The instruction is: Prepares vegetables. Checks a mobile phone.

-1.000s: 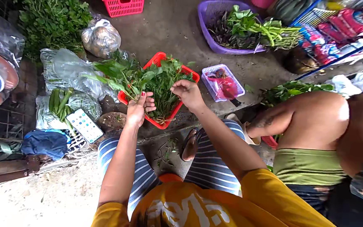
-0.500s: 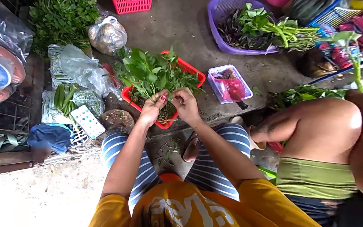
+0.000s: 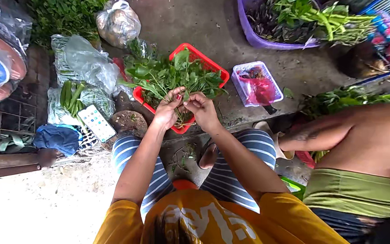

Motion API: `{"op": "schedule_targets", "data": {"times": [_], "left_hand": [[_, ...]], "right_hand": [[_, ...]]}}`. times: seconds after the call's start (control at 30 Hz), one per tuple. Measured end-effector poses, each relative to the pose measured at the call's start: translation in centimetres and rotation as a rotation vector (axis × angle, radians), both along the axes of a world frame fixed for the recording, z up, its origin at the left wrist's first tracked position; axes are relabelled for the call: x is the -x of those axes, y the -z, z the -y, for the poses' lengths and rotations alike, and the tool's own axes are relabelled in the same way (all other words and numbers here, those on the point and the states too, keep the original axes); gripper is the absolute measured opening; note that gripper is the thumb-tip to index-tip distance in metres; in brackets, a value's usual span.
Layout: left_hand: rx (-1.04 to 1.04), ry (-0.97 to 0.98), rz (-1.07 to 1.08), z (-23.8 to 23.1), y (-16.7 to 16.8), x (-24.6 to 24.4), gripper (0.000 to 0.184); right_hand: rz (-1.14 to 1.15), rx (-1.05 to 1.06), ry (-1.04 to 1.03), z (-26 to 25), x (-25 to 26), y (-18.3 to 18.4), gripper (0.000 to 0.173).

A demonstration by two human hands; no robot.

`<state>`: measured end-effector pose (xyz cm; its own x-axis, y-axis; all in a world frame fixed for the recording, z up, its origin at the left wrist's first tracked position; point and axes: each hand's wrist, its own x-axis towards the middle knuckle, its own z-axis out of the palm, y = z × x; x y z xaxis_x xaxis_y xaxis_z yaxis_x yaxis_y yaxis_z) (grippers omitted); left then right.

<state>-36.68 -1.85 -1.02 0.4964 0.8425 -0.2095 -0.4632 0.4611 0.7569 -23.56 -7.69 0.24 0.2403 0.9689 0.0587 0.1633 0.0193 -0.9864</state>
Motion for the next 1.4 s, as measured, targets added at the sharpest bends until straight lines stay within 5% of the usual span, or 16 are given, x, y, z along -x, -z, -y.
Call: {"op": "schedule_targets", "data": {"times": [0.2, 0.5, 0.73, 0.87, 0.97, 1.07, 1.4], "left_hand": [[-0.013, -0.040, -0.075, 0.2, 0.2, -0.4, 0.035], [0.087, 0.052, -0.220, 0.9, 0.8, -1.0, 0.024], [0.288, -0.033, -0.145, 0.8, 0.0, -0.5, 0.030], [0.154, -0.174, -0.111, -0.5, -1.4, 1.0, 0.029], [0.032, -0.280, -0.151, -2.0, -2.4, 3.6, 0.014], [0.091, -0.238, -0.034, -2.5, -2.4, 5.3, 0.021], [0.015, -0.005, 0.112, -2.1, -2.5, 5.3, 0.038]], "right_hand": [[-0.019, 0.095, 0.053, -0.2, -0.5, 0.6, 0.013], [0.316, 0.143, -0.016, 0.1, -0.2, 1.4, 0.016], [0.505, 0.002, -0.138, 1.1, 0.6, 1.4, 0.018], [0.467, -0.026, -0.151, 0.6, -0.5, 0.8, 0.025], [0.310, 0.104, -0.040, -0.2, -2.3, 0.2, 0.031], [0.217, 0.233, 0.123, -1.1, -3.8, 1.0, 0.026], [0.471, 0.473, 0.005, -4.7, -1.8, 8.0, 0.024]]}}
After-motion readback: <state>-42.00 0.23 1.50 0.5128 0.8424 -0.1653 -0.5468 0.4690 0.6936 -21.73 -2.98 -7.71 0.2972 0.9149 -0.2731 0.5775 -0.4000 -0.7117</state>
